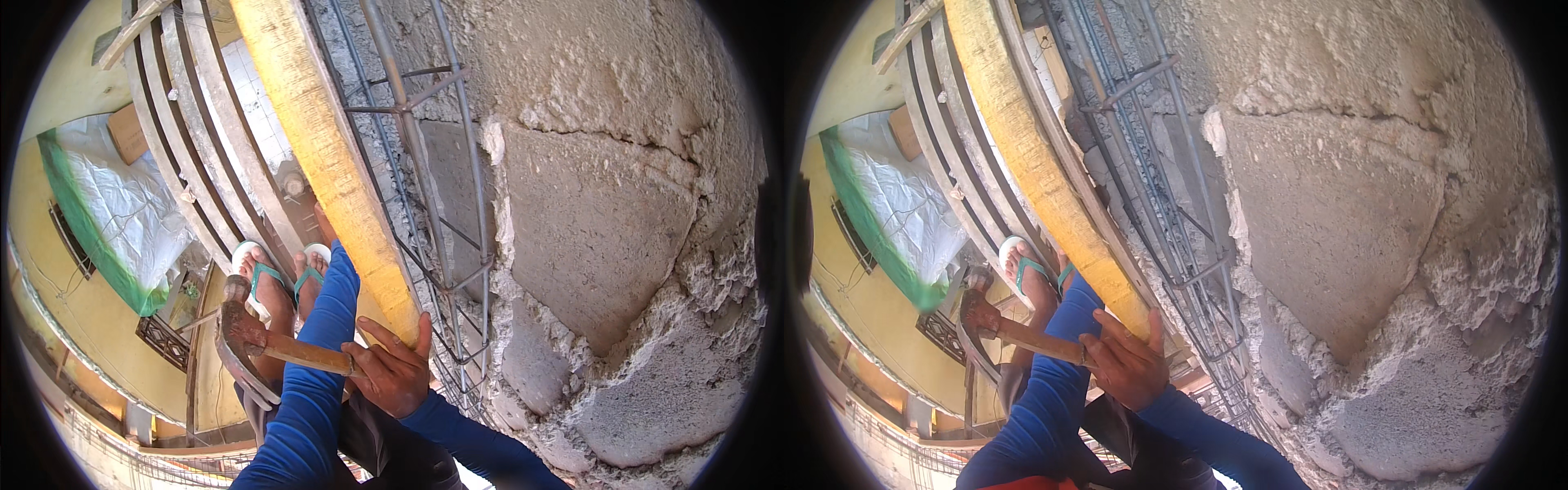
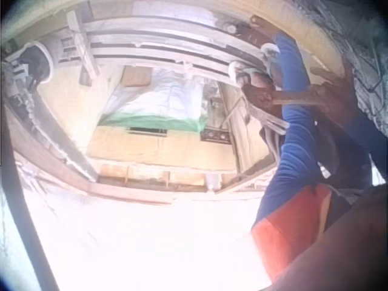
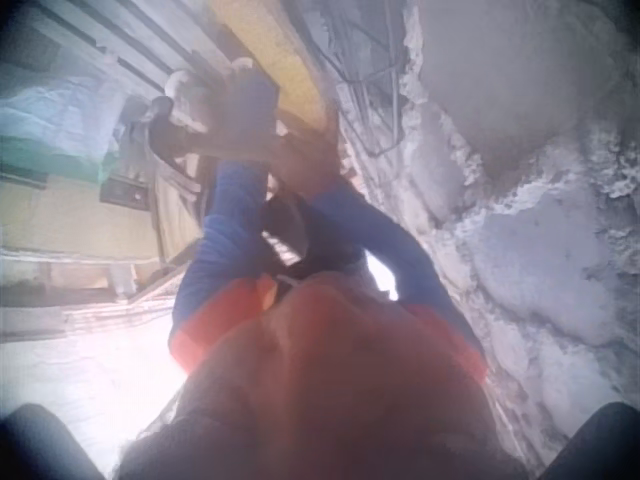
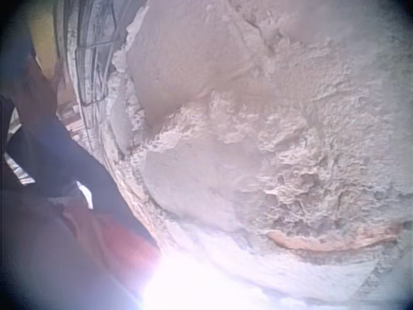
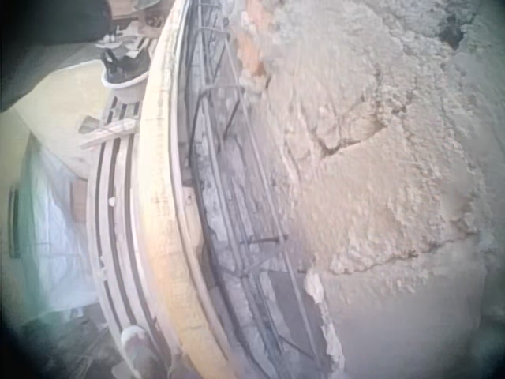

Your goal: The person positions a long wooden plank against a brick wall and secures it to a wooden frame using a hammer and nails. They repeatedly pick up nails from a bucket and hammer them into the plank to fasten it in place.

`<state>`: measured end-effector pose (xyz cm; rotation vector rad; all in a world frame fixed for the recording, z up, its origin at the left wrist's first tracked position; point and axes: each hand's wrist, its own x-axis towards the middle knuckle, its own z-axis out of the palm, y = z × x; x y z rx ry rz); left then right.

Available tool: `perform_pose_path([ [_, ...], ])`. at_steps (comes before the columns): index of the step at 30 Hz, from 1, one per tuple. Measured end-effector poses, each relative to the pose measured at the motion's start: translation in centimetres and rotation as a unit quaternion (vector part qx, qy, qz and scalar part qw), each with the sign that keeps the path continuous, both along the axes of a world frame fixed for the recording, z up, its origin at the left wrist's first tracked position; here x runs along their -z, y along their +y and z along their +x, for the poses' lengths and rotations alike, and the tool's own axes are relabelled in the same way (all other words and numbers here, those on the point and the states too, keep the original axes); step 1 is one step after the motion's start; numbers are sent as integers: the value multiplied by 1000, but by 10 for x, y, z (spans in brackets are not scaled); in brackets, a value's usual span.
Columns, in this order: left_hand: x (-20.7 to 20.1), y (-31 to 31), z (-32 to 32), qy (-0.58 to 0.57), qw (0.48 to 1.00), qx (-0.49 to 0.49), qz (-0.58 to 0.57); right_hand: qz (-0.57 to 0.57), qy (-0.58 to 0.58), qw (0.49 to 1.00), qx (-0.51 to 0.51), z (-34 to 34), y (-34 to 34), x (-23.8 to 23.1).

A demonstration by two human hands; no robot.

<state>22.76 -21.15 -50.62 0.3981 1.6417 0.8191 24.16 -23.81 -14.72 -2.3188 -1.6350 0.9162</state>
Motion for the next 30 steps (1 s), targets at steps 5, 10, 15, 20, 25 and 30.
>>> perform_pose_path([
  [5, 17, -1, 32, 5, 999, -33, -3, -14, -2, 999, -29, -3, 12, -8],
  [10, -30, 18, 42, 43, 998, 0, -52, -40, -41, 998, -22, -6, 17, -12],
  [15, -34, 21, 39, 37, 997, -31, -66, -64, -29, 997, -43, -5, 19, -16],
  [20, -39, 17, 31, -134, 965, -200, -100, -140, -35, 989, 18, -16, 25, -24],
  [25, -42, 9, 33, -138, 923, -318, -167, -168, 2, 969, 184, -30, 35, -26],
  [30, -33, -4, 17, -243, 826, -475, -181, -197, -8, 971, 139, -23, 42, -30],
])
